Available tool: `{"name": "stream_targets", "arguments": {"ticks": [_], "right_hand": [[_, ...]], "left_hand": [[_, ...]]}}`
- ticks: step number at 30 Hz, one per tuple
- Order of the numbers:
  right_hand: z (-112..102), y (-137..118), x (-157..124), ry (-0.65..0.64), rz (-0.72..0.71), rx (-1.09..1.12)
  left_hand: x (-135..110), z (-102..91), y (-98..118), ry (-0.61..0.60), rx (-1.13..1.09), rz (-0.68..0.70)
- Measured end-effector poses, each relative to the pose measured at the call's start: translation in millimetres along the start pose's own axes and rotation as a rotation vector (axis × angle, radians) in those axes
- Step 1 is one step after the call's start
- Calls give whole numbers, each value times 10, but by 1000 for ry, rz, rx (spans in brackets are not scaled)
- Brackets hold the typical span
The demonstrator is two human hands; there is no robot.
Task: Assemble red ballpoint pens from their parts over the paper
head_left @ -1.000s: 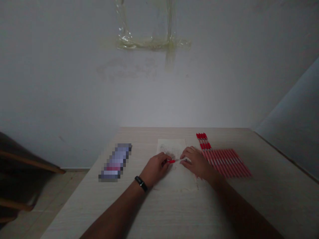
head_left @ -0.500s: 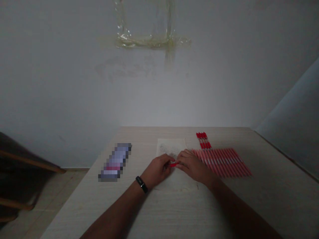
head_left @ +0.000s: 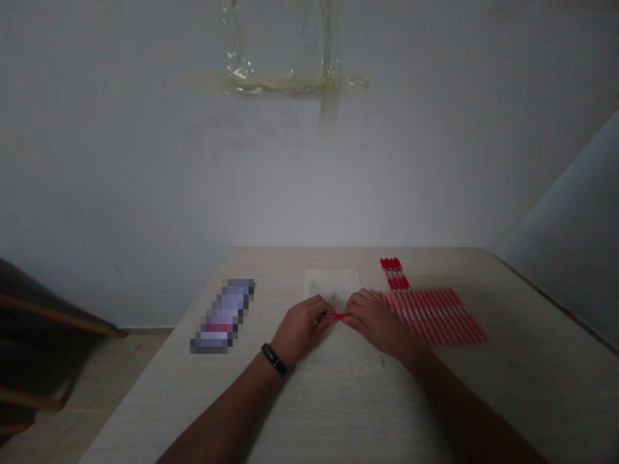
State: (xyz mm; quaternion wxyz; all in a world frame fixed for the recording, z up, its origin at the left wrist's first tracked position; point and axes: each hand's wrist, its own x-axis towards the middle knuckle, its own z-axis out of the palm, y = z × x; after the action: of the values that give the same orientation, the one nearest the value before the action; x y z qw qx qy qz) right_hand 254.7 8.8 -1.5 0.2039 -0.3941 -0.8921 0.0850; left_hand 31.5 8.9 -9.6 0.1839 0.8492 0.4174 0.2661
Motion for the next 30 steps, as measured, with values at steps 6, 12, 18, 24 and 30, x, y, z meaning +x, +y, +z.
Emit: {"name": "stream_targets", "arguments": {"ticks": [6,12,18,24,30], "right_hand": [[9,-17,-1,-20,-19,-165],[86,30,10,-25,-38,-296],[71,33,7,-7,-53,-358],[-15,47,-1,19,-24,-168],[-56,96,-25,88,27,31]], "left_hand": [[-8,-36,16,17,27,56],[-33,2,14,16,11,44],[-42,24,42,-28,-47,-16],[3,22,40,-2,-81,-63],[4,28,21,33,-80,-105]]}}
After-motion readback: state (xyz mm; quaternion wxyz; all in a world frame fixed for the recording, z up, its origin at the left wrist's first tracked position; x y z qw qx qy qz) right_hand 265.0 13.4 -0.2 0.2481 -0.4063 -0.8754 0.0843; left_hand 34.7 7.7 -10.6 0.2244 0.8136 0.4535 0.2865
